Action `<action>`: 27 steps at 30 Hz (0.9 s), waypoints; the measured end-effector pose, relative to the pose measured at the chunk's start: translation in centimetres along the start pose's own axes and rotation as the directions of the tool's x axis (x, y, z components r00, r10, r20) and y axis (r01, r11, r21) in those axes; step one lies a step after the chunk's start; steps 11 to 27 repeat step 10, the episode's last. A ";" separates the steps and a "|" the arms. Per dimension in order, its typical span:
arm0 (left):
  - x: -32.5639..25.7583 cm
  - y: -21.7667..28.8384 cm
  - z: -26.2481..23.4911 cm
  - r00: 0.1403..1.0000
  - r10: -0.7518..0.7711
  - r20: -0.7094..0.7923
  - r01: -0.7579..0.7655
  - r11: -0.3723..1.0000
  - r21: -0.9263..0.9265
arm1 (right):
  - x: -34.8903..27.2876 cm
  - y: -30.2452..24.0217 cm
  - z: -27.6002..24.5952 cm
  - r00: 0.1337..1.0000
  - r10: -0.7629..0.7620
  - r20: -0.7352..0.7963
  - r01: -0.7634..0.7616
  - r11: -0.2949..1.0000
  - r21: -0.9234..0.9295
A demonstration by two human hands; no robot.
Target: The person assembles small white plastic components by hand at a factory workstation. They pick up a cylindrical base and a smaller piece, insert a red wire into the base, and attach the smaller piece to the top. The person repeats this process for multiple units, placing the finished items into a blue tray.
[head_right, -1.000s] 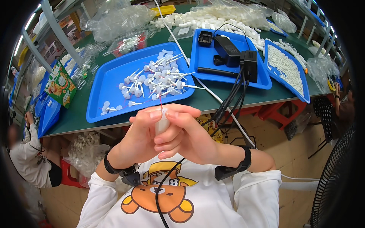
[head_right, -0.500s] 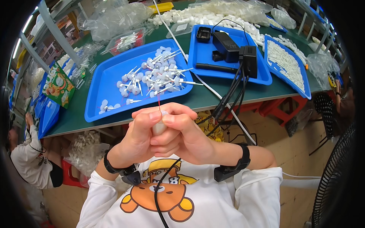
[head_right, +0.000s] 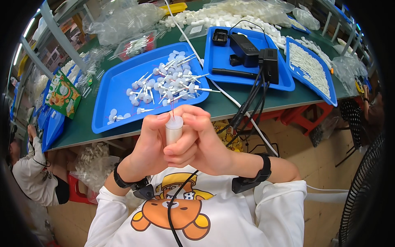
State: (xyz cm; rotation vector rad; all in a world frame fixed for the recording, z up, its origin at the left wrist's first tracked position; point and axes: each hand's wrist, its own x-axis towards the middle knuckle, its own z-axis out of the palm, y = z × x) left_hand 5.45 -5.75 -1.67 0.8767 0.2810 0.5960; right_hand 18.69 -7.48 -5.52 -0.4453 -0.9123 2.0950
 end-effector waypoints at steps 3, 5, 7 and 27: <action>-0.2 0.0 0.1 1.000 -0.009 -0.017 0.009 1.000 0.021 | -0.1 -0.1 0.3 0.997 -0.075 -0.027 0.075 0.997 0.004; -0.3 0.1 0.0 1.000 -0.018 -0.012 0.018 0.999 0.028 | -0.2 -0.1 0.4 0.995 -0.094 -0.032 0.093 0.995 -0.018; -0.5 0.3 0.0 0.999 -0.032 -0.008 0.032 0.999 0.044 | -0.4 -0.3 0.2 0.997 -0.082 0.009 0.082 0.996 -0.028; -0.7 0.3 0.0 0.999 -0.030 0.032 0.028 0.998 0.054 | -0.5 -0.3 0.3 0.996 -0.080 0.036 0.081 0.996 -0.037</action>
